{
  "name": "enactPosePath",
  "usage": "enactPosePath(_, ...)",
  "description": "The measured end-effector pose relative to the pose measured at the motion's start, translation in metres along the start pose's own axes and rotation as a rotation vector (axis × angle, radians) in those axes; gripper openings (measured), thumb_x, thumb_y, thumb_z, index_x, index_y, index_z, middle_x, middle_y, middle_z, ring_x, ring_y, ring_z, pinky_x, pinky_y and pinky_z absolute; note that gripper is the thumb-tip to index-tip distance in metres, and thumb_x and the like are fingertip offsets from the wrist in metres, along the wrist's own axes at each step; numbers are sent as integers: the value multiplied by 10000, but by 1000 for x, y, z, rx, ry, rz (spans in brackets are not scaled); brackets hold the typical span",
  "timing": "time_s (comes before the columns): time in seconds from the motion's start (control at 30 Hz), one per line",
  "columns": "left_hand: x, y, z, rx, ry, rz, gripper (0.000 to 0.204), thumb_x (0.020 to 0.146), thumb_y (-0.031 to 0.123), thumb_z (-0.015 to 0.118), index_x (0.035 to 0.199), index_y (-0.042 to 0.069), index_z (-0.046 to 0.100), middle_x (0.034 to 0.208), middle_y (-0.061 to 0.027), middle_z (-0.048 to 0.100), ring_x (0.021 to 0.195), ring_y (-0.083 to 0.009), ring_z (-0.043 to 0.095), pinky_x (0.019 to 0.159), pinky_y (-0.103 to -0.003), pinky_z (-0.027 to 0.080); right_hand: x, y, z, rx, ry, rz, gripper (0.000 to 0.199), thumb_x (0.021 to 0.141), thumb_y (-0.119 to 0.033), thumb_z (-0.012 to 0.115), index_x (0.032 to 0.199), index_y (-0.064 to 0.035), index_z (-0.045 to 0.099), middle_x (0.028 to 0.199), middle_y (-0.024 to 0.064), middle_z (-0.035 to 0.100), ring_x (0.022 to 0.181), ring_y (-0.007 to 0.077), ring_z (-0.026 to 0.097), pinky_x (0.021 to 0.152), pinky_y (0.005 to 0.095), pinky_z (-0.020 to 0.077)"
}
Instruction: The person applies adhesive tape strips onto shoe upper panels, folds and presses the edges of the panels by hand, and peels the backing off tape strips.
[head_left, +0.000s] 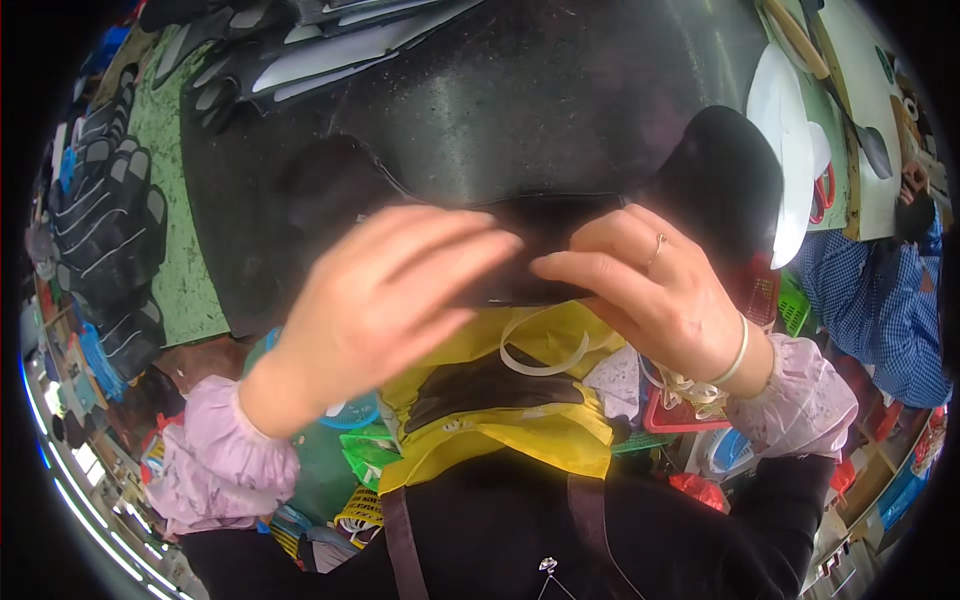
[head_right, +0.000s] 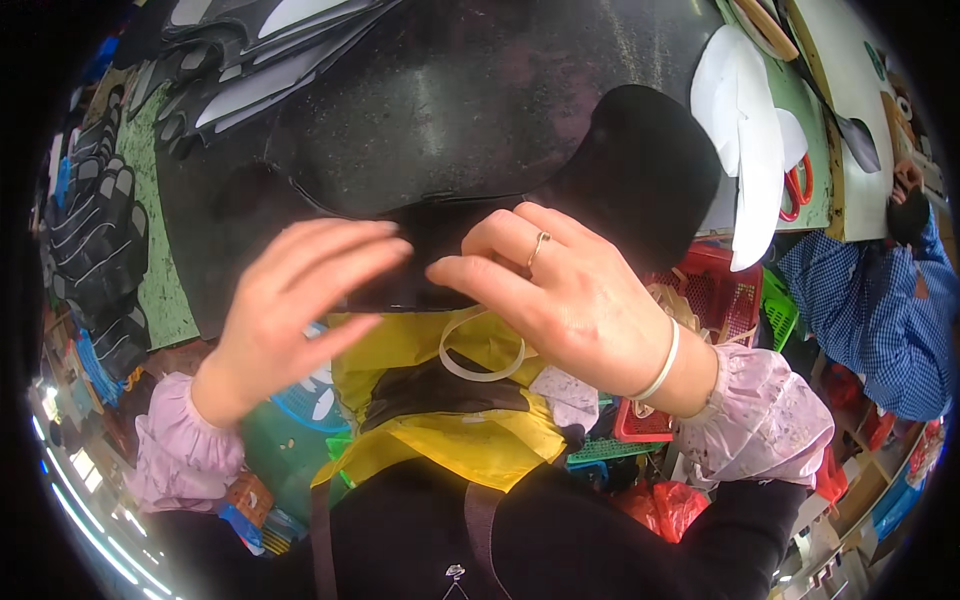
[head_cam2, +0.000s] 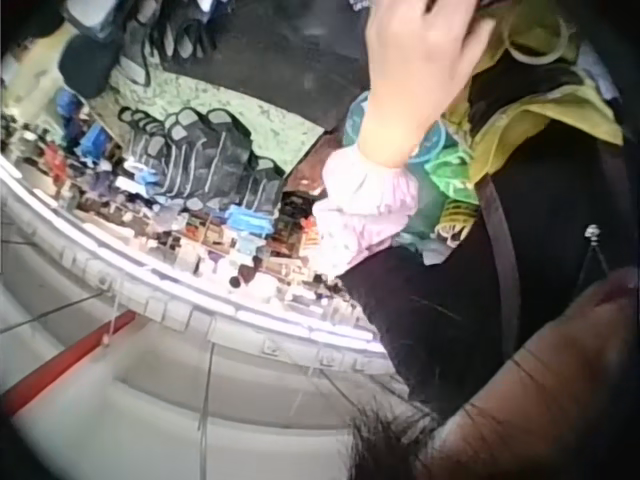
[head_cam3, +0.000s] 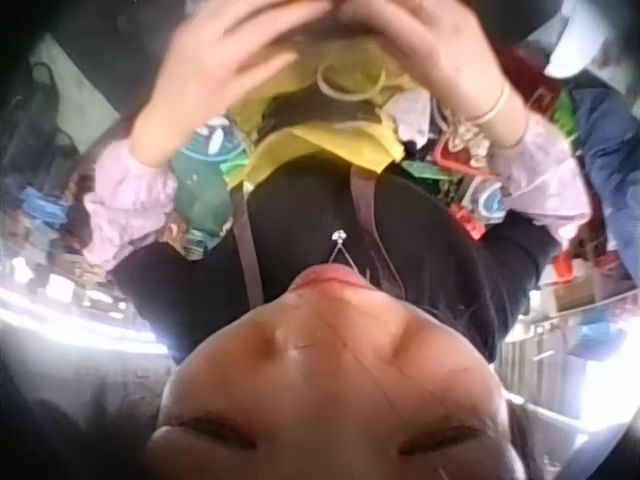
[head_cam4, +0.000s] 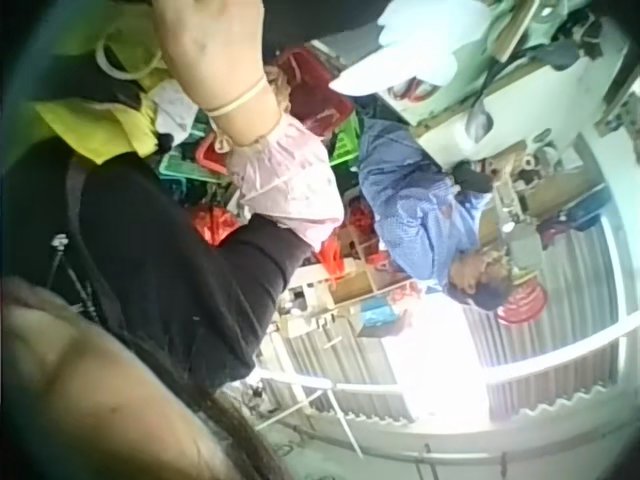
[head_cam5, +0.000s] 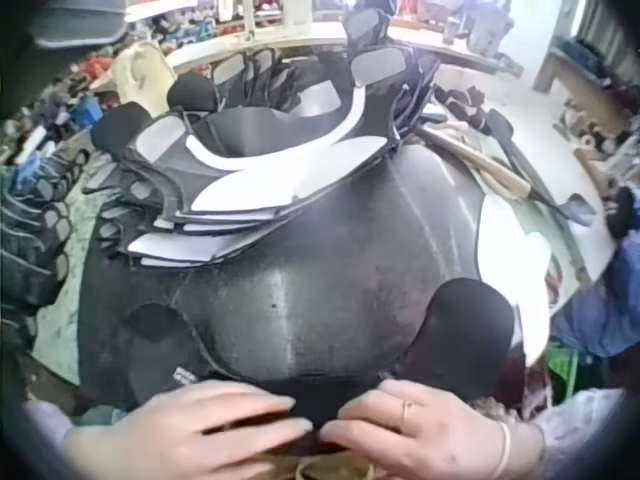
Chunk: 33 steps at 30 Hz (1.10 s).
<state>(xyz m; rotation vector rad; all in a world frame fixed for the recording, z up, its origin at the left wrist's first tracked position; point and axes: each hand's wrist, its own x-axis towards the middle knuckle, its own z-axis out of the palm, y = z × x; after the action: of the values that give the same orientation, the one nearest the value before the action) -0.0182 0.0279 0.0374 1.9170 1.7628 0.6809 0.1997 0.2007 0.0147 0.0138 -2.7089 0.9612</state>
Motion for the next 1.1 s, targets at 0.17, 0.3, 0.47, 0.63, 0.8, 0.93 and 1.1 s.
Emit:
enactPosePath(0.17,-26,-20,-4,125,19,123,468,677,54,815,1141,57,758,1270,-127,712,1154,-343,677,938,-441,570,11,-5,-6,-25,-101,-27,334,721,-75,708,1054,-50,717,951,57,614,846,272,600,756,362,542)
enactPosePath(0.3,-22,-28,-7,130,21,192,396,720,41,779,1115,60,765,1236,-118,730,1138,-328,692,941,-447,575,29,-17,9,21,-29,61,345,709,-90,732,1039,-26,656,968,88,611,888,299,608,802,382,535)
enactPosePath(0.47,-30,-48,-13,202,72,201,326,756,25,745,1079,66,775,1192,-106,756,1153,-310,712,986,-470,571,41,-24,37,-74,-95,-40,179,761,-96,650,914,-40,576,890,101,542,841,283,580,793,382,523)
enactPosePath(0.63,-40,-61,-17,223,117,229,310,767,20,737,1070,68,782,1198,-99,760,1202,-312,704,1031,-477,546,28,-20,9,-177,-44,-28,255,742,-96,656,993,-53,654,947,73,604,864,251,600,761,371,516)
enactPosePath(0.8,-45,-52,-37,267,188,95,324,819,-15,690,1109,97,784,1205,-97,754,1184,-296,703,981,-441,513,-3,-5,-20,-186,203,14,332,620,-93,710,935,-99,814,897,10,707,755,214,616,678,354,503)
enactPosePath(0.93,-12,-54,-65,239,596,51,263,922,-81,598,1120,-8,754,1175,-132,756,1181,-338,695,1021,-438,521,-30,3,-91,-474,483,204,225,784,-8,743,978,-77,834,958,61,742,875,199,663,752,310,537)
enactPosePath(1.1,92,-53,-59,294,525,192,487,883,137,772,1360,98,675,1404,-96,665,1390,-298,558,1164,-429,427,-89,117,-178,-792,736,349,232,915,27,710,1113,-49,805,1083,81,748,1005,208,690,939,303,521)
